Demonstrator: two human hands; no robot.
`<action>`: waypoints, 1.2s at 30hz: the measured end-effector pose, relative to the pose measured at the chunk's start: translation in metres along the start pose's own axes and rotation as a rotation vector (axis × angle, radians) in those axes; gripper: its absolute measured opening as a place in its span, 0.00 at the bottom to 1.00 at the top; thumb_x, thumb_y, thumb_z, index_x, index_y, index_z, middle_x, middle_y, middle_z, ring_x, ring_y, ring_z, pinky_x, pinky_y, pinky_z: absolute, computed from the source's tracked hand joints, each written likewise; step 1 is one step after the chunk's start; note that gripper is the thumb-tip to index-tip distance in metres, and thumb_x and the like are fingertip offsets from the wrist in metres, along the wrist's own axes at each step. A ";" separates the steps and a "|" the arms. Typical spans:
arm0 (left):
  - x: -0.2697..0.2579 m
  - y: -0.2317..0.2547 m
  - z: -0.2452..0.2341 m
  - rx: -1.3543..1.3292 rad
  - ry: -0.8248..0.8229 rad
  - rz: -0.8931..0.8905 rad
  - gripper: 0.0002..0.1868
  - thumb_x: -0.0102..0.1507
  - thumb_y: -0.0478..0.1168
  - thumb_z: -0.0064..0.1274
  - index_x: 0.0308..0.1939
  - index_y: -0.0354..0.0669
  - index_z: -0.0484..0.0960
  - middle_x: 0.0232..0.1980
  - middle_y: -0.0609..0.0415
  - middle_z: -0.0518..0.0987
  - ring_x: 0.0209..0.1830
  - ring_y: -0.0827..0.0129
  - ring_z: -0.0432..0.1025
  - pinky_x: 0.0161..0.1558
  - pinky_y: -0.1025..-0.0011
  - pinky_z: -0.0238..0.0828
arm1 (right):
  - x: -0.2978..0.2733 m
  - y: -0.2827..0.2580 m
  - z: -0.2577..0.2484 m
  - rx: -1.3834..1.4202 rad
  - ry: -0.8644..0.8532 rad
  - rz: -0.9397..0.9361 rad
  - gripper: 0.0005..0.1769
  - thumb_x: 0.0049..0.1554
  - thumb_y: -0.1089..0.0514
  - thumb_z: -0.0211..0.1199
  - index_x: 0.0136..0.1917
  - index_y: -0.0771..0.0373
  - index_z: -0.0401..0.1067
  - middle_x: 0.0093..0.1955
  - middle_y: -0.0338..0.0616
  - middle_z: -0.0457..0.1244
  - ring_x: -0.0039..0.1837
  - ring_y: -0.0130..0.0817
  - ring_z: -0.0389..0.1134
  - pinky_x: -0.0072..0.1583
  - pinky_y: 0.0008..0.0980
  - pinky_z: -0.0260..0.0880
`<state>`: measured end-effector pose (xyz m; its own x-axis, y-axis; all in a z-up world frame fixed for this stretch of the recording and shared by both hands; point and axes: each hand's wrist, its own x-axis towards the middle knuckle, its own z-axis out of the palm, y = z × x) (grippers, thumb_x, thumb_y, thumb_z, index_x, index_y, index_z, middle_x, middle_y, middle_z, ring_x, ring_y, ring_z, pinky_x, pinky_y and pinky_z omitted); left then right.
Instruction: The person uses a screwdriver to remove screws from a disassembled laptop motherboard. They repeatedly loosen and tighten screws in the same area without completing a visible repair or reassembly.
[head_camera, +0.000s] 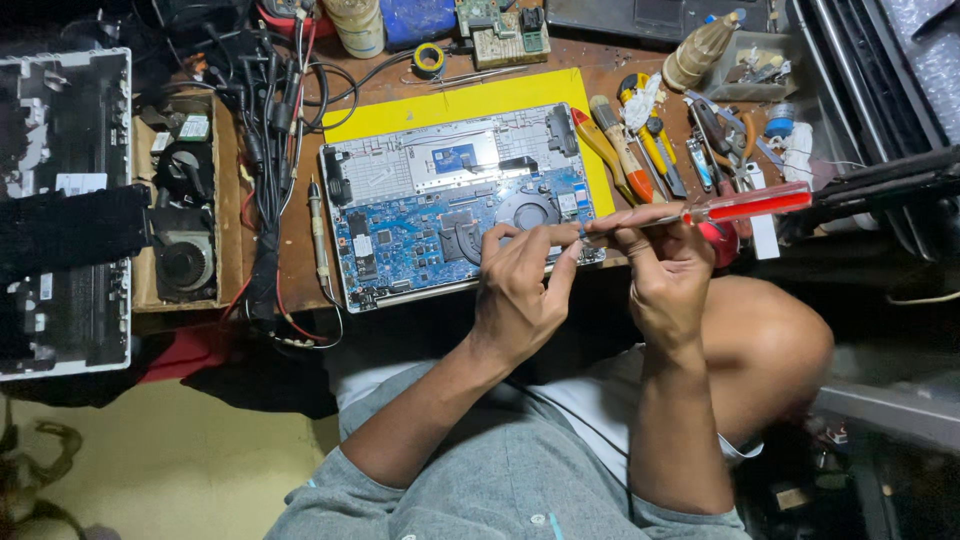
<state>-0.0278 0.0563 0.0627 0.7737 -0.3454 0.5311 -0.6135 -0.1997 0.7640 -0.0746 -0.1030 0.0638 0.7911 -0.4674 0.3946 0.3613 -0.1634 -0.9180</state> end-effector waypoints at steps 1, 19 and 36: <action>0.000 0.001 0.000 0.002 0.001 -0.001 0.04 0.73 0.37 0.58 0.51 0.47 0.82 0.48 0.52 0.90 0.49 0.57 0.86 0.64 0.53 0.68 | 0.000 0.002 -0.001 0.002 -0.002 0.001 0.07 0.68 0.75 0.62 0.50 0.74 0.66 0.46 0.67 0.71 0.51 0.52 0.79 0.52 0.44 0.84; -0.014 -0.039 -0.004 -0.163 0.006 -0.261 0.04 0.75 0.40 0.51 0.49 0.48 0.81 0.41 0.51 0.89 0.49 0.49 0.85 0.61 0.55 0.71 | 0.004 0.007 0.029 -0.172 -0.191 -0.130 0.05 0.67 0.78 0.65 0.50 0.76 0.71 0.48 0.65 0.72 0.51 0.45 0.76 0.52 0.43 0.80; -0.019 -0.055 -0.077 0.054 0.279 -0.189 0.05 0.79 0.38 0.46 0.51 0.49 0.77 0.43 0.50 0.90 0.45 0.55 0.87 0.60 0.59 0.67 | 0.009 -0.003 0.137 0.055 -0.242 -0.009 0.02 0.69 0.71 0.61 0.56 0.73 0.72 0.50 0.62 0.72 0.52 0.46 0.77 0.55 0.42 0.85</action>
<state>0.0036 0.1449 0.0388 0.8835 -0.0349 0.4671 -0.4565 -0.2874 0.8420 -0.0015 0.0122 0.0755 0.8805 -0.2429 0.4071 0.3904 -0.1159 -0.9133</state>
